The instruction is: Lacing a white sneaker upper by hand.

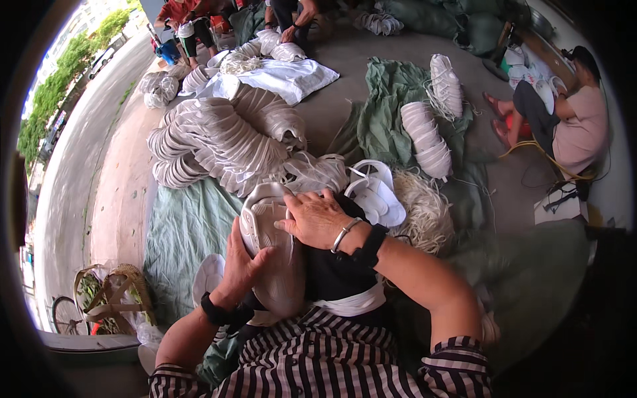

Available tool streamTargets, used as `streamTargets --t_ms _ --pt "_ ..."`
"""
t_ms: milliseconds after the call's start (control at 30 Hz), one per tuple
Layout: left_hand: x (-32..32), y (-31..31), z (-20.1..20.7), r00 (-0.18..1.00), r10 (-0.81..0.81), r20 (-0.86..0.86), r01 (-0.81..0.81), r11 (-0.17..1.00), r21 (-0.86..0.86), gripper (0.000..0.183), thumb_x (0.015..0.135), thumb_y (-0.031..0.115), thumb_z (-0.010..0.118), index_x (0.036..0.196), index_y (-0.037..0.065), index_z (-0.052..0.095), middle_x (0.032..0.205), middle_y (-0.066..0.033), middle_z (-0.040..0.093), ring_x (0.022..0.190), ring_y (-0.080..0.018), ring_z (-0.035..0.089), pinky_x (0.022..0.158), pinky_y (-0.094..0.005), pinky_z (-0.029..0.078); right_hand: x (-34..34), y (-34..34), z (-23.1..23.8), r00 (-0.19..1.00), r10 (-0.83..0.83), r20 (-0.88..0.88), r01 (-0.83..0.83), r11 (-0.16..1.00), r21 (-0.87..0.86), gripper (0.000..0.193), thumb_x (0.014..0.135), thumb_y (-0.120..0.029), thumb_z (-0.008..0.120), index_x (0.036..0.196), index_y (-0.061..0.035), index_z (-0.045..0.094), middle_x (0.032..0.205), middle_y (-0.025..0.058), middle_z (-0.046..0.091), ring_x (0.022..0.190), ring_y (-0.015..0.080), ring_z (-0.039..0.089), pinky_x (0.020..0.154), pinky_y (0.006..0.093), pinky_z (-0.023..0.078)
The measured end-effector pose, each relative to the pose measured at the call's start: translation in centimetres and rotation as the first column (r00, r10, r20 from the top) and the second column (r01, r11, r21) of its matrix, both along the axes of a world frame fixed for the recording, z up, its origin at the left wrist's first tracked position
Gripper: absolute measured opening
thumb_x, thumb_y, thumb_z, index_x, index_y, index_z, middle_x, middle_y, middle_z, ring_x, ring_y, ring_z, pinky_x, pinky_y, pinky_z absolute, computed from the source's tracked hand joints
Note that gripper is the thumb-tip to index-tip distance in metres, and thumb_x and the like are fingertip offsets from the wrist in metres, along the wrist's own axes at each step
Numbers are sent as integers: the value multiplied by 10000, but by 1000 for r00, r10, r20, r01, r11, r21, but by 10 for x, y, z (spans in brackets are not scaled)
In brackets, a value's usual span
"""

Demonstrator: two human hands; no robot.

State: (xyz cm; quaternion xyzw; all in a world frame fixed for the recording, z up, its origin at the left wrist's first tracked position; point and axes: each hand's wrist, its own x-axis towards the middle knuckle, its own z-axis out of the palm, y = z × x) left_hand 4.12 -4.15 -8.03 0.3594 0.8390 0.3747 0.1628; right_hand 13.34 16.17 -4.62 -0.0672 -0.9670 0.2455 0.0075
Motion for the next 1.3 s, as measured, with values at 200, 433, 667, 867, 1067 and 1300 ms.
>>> streamTargets --t_ms 200,433,667,867,1067,1300 --pt "11 -23 3 990 -83 114 76 995 63 930 777 476 646 1375 -66 185 1356 -283 276 1290 -387 277 1059 -419 260 25 -5 -21 939 -100 -328 110 994 11 606 850 -330 572 1318 -18 347 1165 158 529 1165 301 445 981 436 284" --pt "60 -95 11 976 -142 -162 129 988 -90 454 688 151 754 1078 65 537 1065 -128 562 860 -263 598 667 -321 501 125 -54 -18 919 385 -90 -348 896 275 198 734 -265 663 805 -87 613 1068 75 578 1199 260 434 1044 550 222" --pt "55 -137 30 843 -532 78 529 847 56 160 728 128 727 827 71 614 677 -63 583 588 -227 612 528 -306 487 161 -65 19 949 199 246 109 524 -845 89 809 -56 605 897 -40 603 826 60 627 760 135 605 640 231 481" --pt "27 -133 15 986 -159 55 164 981 -107 111 765 113 687 858 52 680 771 -80 588 648 -194 587 568 -285 458 163 -61 6 980 -197 9 181 883 -434 154 787 -27 601 940 -46 605 776 66 591 751 238 578 689 329 480" --pt "-5 -117 19 816 -523 -245 435 836 -334 286 731 47 653 1015 85 645 870 -86 615 827 -261 592 749 -325 470 146 -47 9 970 -184 -159 148 965 -215 173 728 33 603 869 -60 642 695 47 554 671 213 527 626 305 446" --pt "7 -46 78 911 -395 119 361 903 233 180 788 3 611 965 33 629 910 -119 619 811 -262 612 709 -314 492 126 -54 18 986 31 -163 -58 985 -165 142 700 -56 662 841 -72 655 755 57 556 703 225 559 606 311 462"
